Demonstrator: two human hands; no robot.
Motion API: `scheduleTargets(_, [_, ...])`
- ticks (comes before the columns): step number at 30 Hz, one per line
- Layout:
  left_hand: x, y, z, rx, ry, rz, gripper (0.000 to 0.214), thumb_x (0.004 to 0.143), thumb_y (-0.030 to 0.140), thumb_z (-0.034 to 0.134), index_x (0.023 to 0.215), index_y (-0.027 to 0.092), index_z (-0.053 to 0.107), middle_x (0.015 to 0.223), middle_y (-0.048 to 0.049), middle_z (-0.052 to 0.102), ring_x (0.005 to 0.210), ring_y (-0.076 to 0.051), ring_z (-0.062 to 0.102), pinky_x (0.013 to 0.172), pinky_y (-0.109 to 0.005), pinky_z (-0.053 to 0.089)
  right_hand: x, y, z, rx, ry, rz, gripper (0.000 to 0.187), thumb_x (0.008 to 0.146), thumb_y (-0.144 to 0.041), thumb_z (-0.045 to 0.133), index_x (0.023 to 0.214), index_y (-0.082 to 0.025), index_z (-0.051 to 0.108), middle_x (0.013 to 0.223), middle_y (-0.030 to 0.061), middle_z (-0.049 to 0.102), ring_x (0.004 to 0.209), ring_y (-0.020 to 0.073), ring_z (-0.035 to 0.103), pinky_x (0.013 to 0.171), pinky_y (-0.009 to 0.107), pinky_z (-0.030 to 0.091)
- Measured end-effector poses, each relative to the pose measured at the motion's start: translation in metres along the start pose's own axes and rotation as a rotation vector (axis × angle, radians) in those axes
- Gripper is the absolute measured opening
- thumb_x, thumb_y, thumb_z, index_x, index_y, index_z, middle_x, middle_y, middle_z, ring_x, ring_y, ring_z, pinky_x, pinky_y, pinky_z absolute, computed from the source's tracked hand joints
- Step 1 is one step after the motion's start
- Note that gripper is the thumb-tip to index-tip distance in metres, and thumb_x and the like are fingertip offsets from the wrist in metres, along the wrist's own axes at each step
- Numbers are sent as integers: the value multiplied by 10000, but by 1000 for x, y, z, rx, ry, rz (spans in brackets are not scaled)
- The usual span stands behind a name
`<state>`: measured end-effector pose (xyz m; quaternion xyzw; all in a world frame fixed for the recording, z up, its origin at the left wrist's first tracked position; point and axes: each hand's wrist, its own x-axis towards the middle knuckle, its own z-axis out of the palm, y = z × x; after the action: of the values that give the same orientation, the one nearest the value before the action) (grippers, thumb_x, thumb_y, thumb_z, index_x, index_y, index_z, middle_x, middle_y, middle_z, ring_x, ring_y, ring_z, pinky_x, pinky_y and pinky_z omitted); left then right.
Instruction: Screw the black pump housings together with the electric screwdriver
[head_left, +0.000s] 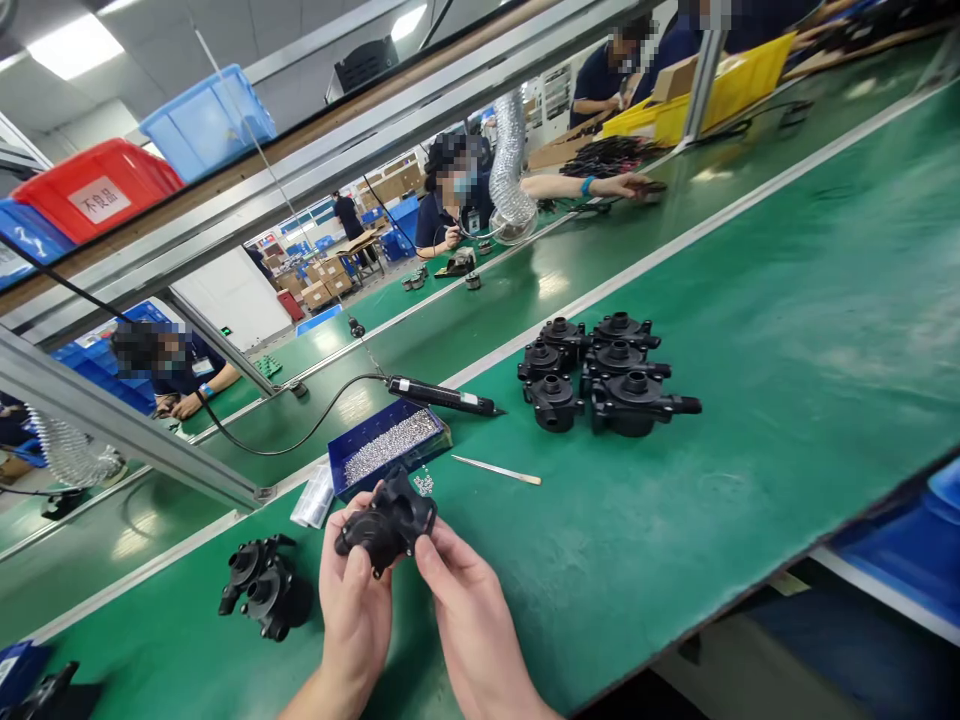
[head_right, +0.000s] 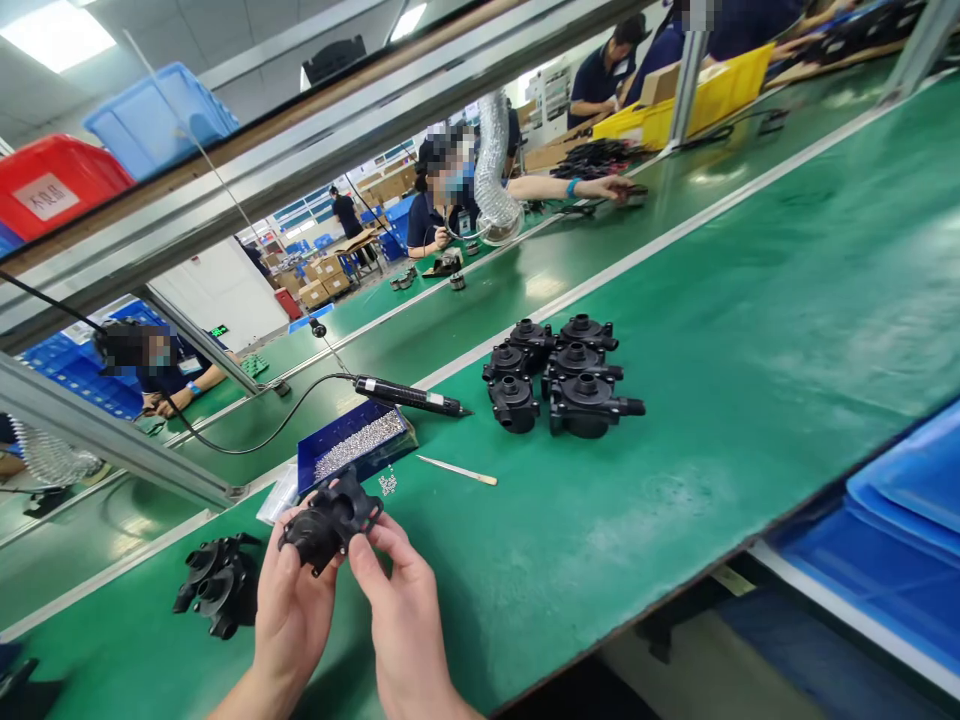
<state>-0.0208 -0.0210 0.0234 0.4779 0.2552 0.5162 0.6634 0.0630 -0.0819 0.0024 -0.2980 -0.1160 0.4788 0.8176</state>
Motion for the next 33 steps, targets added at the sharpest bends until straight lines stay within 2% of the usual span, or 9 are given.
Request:
scheduleTargets(5, [-1,0,-1,-16,-79,-38,434,795,441,848,1159,253,703,1490,-120,565,1337,-368,561,920,-358,577,-5,6,-9,106,24,67,401,753,-602,855,974,-268,842,1075,90,773,1000,283,675,845,398,582])
scheduleTargets(11, [3,1,-1,-21,-97,-57,526,763,403,875,1216,220,681,1545,-158,512,1442,-409,439,1022,-437,539,0,1,-15,35,76,187,403,619,-553,962,772,-216,802,783,30,641,681,148,490,577,248,447])
scheduleTargets(16, [5,5,2,52,-45,-113,517,731,387,897,1172,204,698,1463,-157,585,1226,-364,622,816,-358,609,5,-9,-38,-297,9,138,501,668,-587,918,623,-179,631,612,-40,462,559,99,325,512,247,263])
scheduleTargets(20, [13,2,0,201,-60,-389,501,716,410,907,1104,163,711,1179,-143,716,931,-275,707,656,-347,630,21,-58,-44,-693,-122,-74,491,796,-572,811,607,-208,540,615,-36,453,589,134,388,563,284,320])
scheduleTargets(24, [23,-3,-3,272,-74,-579,495,669,452,928,966,129,700,965,-124,744,719,-198,686,542,-316,616,79,-117,-8,-1136,-258,-473,218,892,-441,714,941,-232,679,858,39,650,779,226,595,724,356,477])
scheduleTargets(26, [27,-4,-5,277,-93,-593,502,639,454,942,926,131,686,942,-122,743,698,-196,689,505,-296,603,124,-132,14,-1373,-281,-624,330,872,-392,729,1158,-236,677,1141,103,662,1030,289,619,885,408,487])
scheduleTargets(28, [29,-4,-7,269,-100,-602,523,610,465,953,898,138,664,916,-116,740,698,-203,696,486,-292,602,170,-137,28,-1538,-302,-558,531,813,-377,782,1295,-209,636,1373,159,575,1282,355,519,1042,459,422])
scheduleTargets(29, [30,-4,-8,257,-99,-611,537,598,476,956,886,143,649,904,-114,740,694,-203,697,480,-295,606,189,-137,32,-1568,-339,-506,543,775,-362,815,1265,-188,659,1350,174,595,1268,372,529,1028,465,429])
scheduleTargets(33, [32,-9,-9,193,-80,-647,577,581,499,956,874,167,585,899,-113,750,684,-201,701,467,-299,615,236,-131,28,-1596,-568,-339,279,656,-287,893,865,-192,735,850,61,729,770,256,649,726,338,483])
